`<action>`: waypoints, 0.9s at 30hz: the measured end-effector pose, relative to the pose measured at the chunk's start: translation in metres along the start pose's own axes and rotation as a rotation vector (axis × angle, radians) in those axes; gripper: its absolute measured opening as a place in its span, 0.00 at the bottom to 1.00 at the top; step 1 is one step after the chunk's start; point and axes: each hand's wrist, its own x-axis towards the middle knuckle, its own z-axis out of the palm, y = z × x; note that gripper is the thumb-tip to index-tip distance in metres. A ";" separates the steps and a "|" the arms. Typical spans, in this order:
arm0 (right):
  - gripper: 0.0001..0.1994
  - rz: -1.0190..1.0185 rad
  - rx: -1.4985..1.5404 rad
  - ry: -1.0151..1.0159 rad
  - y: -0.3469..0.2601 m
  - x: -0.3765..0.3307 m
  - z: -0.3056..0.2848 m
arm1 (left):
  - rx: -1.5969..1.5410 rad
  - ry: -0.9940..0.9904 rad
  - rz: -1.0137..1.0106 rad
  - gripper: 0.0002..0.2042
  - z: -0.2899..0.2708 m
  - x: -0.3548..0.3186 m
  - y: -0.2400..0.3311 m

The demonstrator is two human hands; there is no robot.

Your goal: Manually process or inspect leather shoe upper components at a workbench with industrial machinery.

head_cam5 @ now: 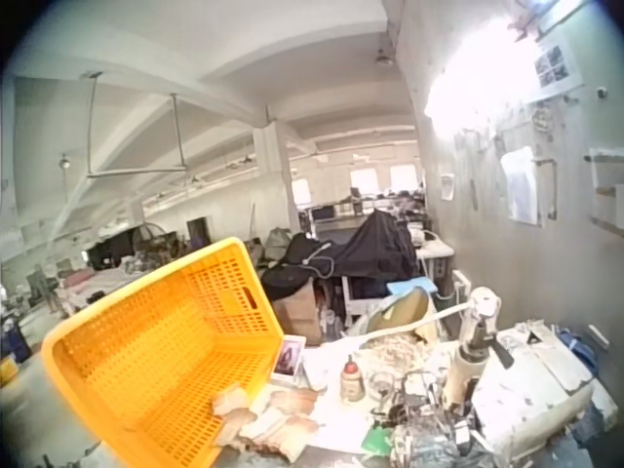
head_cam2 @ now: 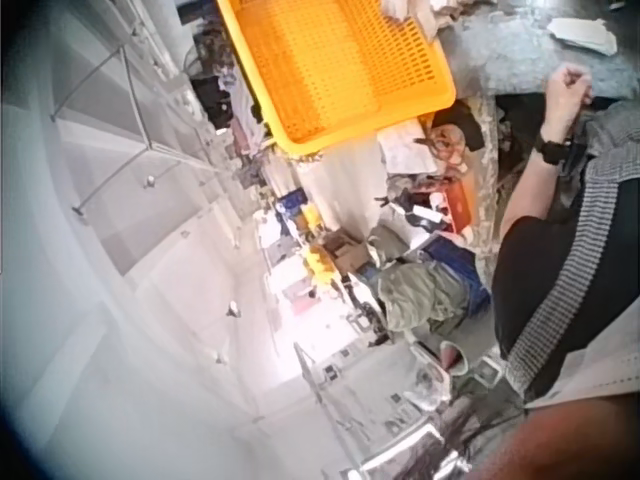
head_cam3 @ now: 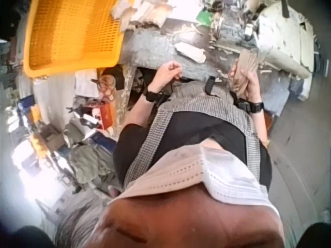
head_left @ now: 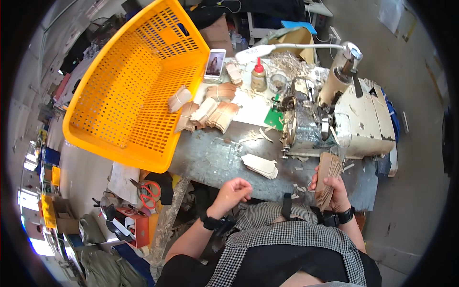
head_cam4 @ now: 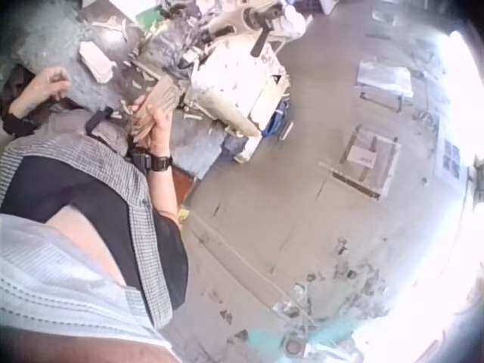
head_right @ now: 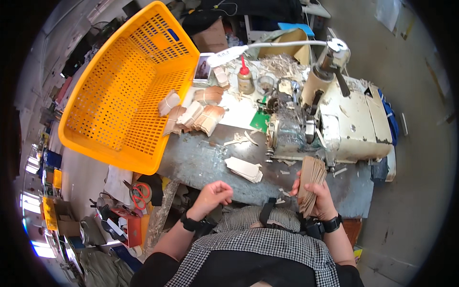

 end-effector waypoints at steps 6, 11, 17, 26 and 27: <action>0.21 0.064 -0.162 -0.058 -0.014 -0.002 0.007 | 0.039 -0.119 -0.113 0.08 0.019 -0.012 -0.021; 0.20 0.140 -0.227 -0.141 -0.014 0.001 0.009 | 0.329 -0.325 0.070 0.12 0.022 -0.018 -0.032; 0.21 0.164 -0.265 -0.175 -0.019 -0.001 0.012 | 0.414 -0.397 0.018 0.13 0.022 -0.020 -0.020; 0.20 0.169 -0.271 -0.190 -0.022 -0.006 0.002 | 0.403 -0.354 0.089 0.13 0.036 -0.019 -0.023; 0.20 0.175 -0.272 -0.188 -0.022 -0.006 0.000 | 0.413 -0.347 0.092 0.13 0.038 -0.020 -0.024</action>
